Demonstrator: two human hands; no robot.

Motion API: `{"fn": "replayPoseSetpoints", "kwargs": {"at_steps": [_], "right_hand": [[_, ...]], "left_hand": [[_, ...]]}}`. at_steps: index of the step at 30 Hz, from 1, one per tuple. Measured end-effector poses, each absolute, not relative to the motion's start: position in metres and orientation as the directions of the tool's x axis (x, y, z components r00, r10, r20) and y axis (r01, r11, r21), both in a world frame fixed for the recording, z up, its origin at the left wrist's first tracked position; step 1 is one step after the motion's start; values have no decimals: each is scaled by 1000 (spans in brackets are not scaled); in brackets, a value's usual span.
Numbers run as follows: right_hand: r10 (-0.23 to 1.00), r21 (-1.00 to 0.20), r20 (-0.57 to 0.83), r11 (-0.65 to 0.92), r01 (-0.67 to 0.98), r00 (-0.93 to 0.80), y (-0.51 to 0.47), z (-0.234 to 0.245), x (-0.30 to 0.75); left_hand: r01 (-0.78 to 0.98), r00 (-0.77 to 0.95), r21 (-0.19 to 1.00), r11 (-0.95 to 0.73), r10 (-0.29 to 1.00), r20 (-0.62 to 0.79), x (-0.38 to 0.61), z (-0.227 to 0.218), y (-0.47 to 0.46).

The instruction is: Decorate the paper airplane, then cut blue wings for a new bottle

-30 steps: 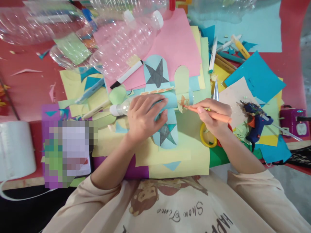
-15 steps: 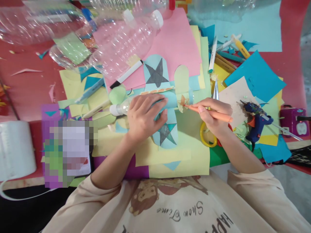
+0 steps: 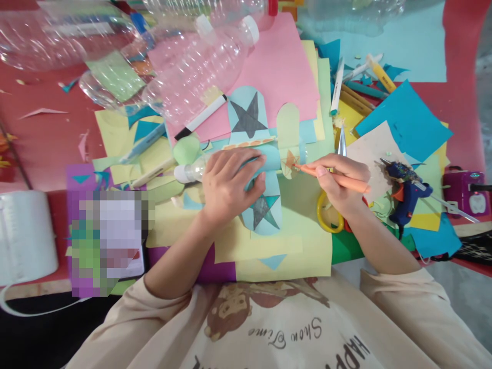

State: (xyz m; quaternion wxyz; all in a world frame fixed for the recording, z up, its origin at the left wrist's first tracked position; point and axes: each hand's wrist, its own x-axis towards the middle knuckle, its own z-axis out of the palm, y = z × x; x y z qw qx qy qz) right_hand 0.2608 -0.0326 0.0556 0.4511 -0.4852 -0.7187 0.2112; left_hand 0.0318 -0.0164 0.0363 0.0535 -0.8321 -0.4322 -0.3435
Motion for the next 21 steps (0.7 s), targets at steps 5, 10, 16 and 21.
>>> {"fn": "replayPoseSetpoints", "kwargs": {"at_steps": [5,10,16,21], "right_hand": [[887,-744,449,436,507,-104,-32,55,260],[889,-757,453,423,498,-68,-32,56,260],[880,-748,467,448,490,-91,-31,55,261],[881,-755,467,445,480,-83,-31,54,261]], "left_hand": [[732,383,212,-647,649,658,32,37,-16],[742,381,224,-632,672,635,32,35,-16],[707,374,229,-669,628,682,33,37,-16],[703,378,218,-677,616,691,33,38,-15]]}}
